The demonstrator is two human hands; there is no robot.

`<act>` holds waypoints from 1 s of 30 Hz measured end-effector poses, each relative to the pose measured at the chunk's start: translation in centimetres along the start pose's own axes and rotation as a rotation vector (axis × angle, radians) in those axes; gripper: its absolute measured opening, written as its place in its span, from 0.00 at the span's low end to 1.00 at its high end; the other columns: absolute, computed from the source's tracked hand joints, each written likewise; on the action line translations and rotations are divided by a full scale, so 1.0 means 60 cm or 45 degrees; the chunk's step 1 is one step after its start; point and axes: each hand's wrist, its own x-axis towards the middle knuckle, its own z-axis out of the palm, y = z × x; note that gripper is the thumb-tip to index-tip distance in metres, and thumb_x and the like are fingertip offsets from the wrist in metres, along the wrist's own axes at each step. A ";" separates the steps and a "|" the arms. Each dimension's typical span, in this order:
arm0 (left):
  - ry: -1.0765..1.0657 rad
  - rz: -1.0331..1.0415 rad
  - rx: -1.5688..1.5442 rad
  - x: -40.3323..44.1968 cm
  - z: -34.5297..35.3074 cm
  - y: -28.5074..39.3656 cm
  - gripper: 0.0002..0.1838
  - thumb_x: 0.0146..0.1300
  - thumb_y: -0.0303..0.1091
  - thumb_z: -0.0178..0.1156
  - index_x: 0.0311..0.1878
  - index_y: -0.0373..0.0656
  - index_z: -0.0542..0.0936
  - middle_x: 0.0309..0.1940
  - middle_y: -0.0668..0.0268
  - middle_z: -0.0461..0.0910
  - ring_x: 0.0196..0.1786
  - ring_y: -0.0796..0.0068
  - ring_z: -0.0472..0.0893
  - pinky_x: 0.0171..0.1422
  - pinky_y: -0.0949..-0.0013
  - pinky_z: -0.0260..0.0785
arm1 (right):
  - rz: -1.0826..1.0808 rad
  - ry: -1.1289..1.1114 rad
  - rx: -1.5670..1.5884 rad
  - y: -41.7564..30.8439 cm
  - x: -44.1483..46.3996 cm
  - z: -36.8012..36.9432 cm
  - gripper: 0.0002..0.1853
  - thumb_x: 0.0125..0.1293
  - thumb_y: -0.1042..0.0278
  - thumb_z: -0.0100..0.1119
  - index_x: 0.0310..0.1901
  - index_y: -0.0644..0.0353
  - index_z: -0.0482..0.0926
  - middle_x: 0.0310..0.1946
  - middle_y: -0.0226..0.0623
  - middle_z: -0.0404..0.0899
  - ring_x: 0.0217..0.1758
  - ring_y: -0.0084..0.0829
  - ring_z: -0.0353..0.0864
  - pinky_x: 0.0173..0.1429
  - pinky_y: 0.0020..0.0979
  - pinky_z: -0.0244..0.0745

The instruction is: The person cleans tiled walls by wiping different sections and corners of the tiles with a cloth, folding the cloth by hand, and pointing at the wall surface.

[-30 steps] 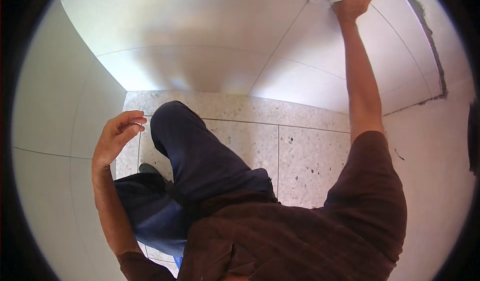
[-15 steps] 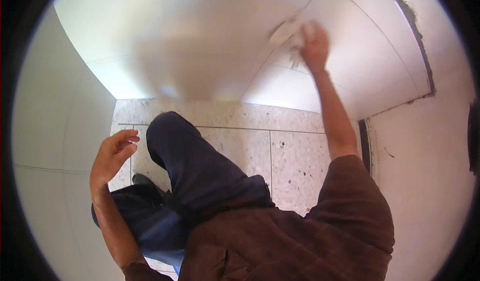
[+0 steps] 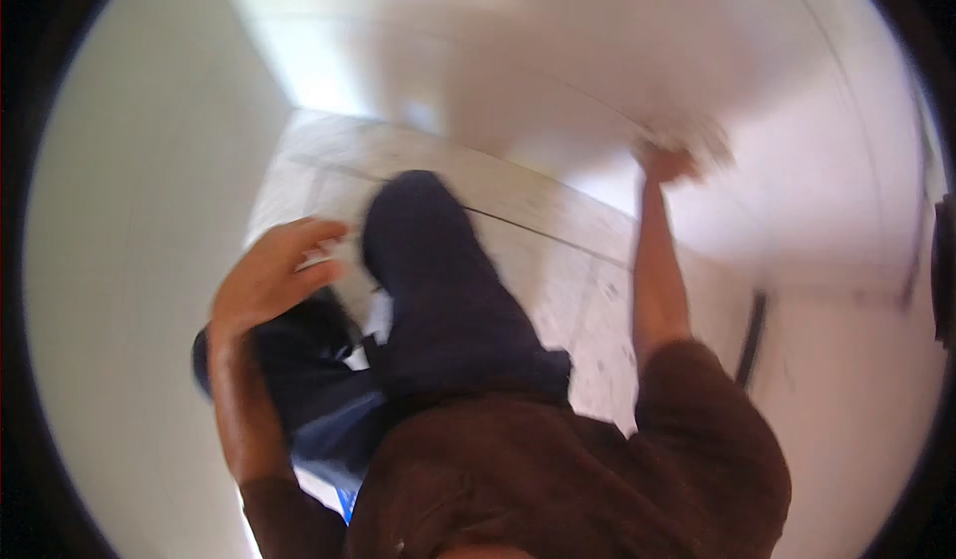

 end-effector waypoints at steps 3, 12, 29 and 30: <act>0.082 0.242 -0.004 0.004 0.027 -0.029 0.26 0.68 0.49 0.66 0.58 0.36 0.82 0.49 0.47 0.85 0.53 0.50 0.84 0.56 0.53 0.76 | -0.469 -0.078 0.615 -0.119 -0.084 0.002 0.38 0.74 0.37 0.47 0.74 0.58 0.66 0.71 0.64 0.65 0.73 0.68 0.64 0.68 0.76 0.57; -0.015 0.054 0.306 0.002 0.021 -0.038 0.26 0.65 0.49 0.65 0.52 0.32 0.84 0.48 0.42 0.84 0.57 0.43 0.82 0.63 0.47 0.74 | -0.612 -1.541 2.200 -0.350 -0.340 -0.087 0.31 0.75 0.42 0.50 0.70 0.55 0.70 0.67 0.54 0.71 0.68 0.58 0.71 0.66 0.64 0.65; -0.130 -0.332 0.288 0.036 0.015 0.017 0.27 0.61 0.33 0.70 0.64 0.41 0.78 0.56 0.53 0.82 0.56 0.50 0.82 0.61 0.55 0.73 | 0.397 -2.090 2.837 -0.255 -0.307 0.032 0.20 0.77 0.51 0.56 0.62 0.51 0.77 0.58 0.35 0.82 0.58 0.39 0.83 0.61 0.41 0.81; -0.132 -0.335 0.264 0.030 0.012 -0.018 0.28 0.61 0.34 0.70 0.64 0.40 0.78 0.56 0.53 0.82 0.56 0.51 0.82 0.61 0.55 0.73 | 0.400 -2.076 2.845 -0.276 -0.313 0.032 0.20 0.77 0.51 0.56 0.62 0.51 0.77 0.58 0.35 0.82 0.58 0.39 0.83 0.61 0.41 0.81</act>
